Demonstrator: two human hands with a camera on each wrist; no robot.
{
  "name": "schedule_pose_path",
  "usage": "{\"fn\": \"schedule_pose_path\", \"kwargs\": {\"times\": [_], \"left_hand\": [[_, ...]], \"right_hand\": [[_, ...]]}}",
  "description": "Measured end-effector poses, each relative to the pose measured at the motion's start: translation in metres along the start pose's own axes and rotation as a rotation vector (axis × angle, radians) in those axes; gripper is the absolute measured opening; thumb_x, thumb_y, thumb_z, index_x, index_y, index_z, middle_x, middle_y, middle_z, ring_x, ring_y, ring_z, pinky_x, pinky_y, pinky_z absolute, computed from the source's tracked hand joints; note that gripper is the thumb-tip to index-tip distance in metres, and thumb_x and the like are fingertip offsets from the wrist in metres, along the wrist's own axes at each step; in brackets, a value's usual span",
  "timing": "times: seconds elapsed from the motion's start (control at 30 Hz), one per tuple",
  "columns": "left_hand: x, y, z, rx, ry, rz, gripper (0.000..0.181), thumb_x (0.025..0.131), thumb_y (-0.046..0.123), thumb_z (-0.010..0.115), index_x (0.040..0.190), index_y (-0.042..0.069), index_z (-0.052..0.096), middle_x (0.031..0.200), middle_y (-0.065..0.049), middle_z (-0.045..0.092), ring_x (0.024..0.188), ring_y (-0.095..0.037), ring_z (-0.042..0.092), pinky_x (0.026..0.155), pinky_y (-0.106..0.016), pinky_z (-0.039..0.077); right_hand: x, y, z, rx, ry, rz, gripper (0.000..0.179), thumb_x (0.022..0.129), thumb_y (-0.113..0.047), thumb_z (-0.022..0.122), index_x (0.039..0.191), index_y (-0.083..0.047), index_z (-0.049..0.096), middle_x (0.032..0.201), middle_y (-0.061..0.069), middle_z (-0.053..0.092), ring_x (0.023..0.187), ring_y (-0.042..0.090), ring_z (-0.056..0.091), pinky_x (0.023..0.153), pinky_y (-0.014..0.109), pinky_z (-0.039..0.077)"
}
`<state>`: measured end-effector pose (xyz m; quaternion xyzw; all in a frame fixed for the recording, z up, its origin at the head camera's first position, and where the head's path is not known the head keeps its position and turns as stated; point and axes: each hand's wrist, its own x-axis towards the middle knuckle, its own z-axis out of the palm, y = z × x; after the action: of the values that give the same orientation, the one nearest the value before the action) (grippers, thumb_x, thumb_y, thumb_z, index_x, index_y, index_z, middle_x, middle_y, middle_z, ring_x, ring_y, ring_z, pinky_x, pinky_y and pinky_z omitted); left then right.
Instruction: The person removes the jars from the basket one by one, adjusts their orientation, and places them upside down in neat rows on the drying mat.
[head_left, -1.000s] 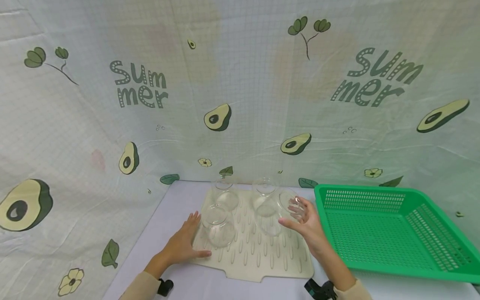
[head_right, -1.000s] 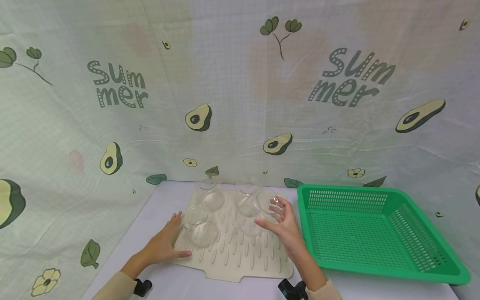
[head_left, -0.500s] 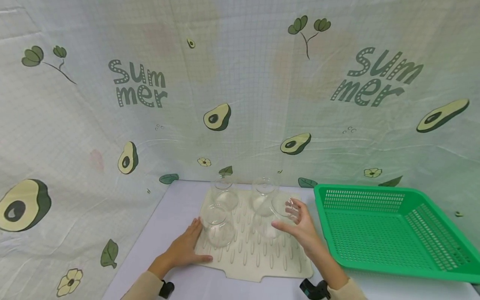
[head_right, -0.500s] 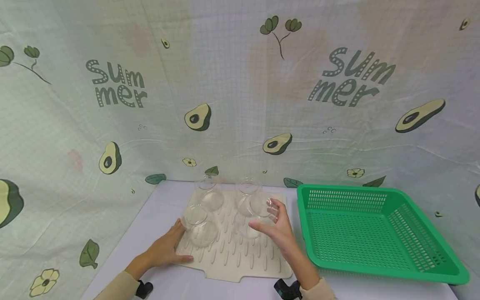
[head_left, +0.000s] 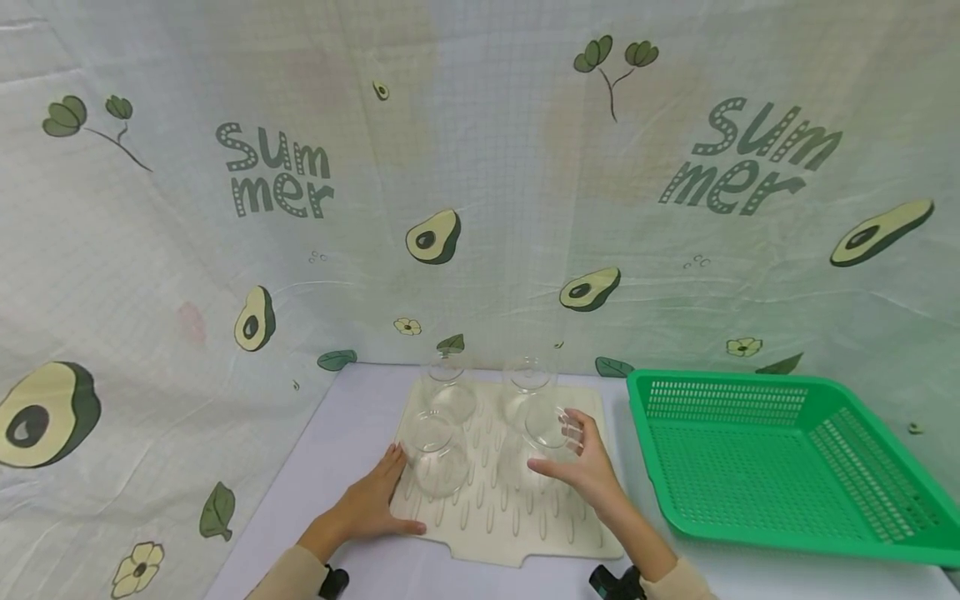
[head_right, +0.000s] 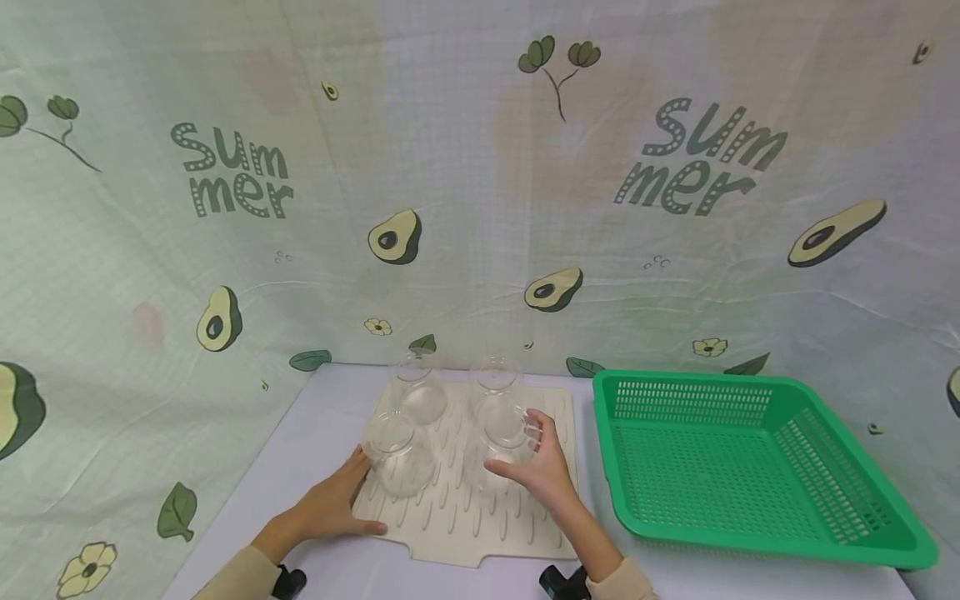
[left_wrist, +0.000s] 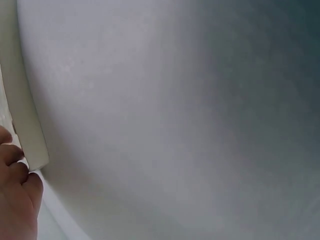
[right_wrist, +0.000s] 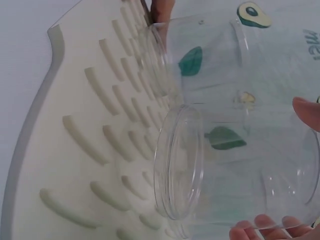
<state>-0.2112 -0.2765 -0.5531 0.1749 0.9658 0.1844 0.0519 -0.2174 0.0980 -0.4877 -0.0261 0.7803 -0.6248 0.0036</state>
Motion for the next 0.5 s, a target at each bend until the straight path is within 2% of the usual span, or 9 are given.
{"fn": "schedule_pose_path", "kwargs": {"times": [0.5], "left_hand": [[0.0, -0.002, 0.002, 0.028, -0.003, 0.011, 0.135, 0.063, 0.085, 0.068, 0.154, -0.006, 0.026, 0.161, -0.024, 0.019, 0.149, -0.037, 0.015, 0.11, -0.053, 0.035]], "right_hand": [[0.001, 0.015, 0.014, -0.096, 0.028, -0.015, 0.105, 0.067, -0.025, 0.094, 0.149, -0.009, 0.031, 0.149, 0.025, 0.038, 0.133, 0.048, 0.04, 0.103, 0.063, 0.038]]}}
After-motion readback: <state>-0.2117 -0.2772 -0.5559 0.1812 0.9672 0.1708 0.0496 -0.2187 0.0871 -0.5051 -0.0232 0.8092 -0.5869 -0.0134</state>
